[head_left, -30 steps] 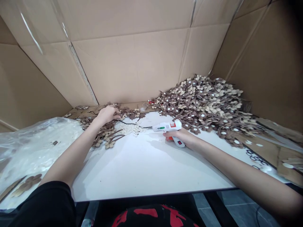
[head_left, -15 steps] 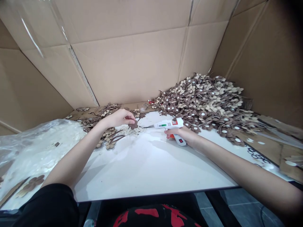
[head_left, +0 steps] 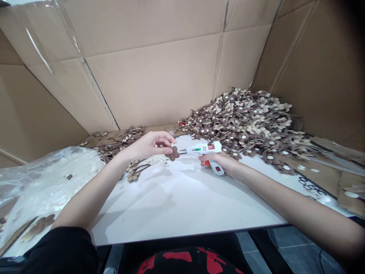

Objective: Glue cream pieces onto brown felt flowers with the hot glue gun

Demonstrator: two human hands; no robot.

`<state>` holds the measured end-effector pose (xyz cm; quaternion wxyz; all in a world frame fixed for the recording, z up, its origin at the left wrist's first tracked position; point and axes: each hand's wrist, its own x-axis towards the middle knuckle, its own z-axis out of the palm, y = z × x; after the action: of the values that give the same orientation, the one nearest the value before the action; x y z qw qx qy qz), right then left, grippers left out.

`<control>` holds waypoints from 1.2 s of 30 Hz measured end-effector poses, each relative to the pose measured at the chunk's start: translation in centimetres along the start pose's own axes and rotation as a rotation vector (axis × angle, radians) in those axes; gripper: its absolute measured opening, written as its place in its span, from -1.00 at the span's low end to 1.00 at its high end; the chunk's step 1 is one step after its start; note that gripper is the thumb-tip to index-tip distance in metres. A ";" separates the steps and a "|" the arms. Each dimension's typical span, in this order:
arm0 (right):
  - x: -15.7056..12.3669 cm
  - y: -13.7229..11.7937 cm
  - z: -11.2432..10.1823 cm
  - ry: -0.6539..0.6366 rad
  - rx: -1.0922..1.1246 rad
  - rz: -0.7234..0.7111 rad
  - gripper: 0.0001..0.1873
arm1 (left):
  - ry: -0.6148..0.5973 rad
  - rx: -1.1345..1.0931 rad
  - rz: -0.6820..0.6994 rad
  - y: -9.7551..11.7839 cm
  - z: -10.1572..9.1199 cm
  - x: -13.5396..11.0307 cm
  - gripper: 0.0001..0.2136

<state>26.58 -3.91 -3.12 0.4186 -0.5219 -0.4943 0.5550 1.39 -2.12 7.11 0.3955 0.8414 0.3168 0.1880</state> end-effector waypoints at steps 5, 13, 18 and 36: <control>-0.2 -0.5 0.1 0.026 -0.004 0.019 -0.88 | -0.096 -0.010 -0.099 -1.0 1.6 -0.6 -0.71; -0.1 -0.2 0.2 0.018 -0.028 0.020 -0.86 | 0.006 0.377 -0.176 -7.4 4.7 -1.0 -0.70; -0.7 -0.5 0.5 -0.021 -0.186 -0.017 -0.87 | 0.199 0.631 -0.110 -8.1 5.4 -1.0 -0.66; -0.6 0.3 1.3 -0.156 -0.429 -0.111 -0.87 | 0.312 0.853 0.125 -11.7 3.7 -2.2 -0.78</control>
<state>25.37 -4.71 -3.30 0.2884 -0.5266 -0.6597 0.4520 -2.65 0.09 -4.49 -0.0506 0.9082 0.3701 0.1888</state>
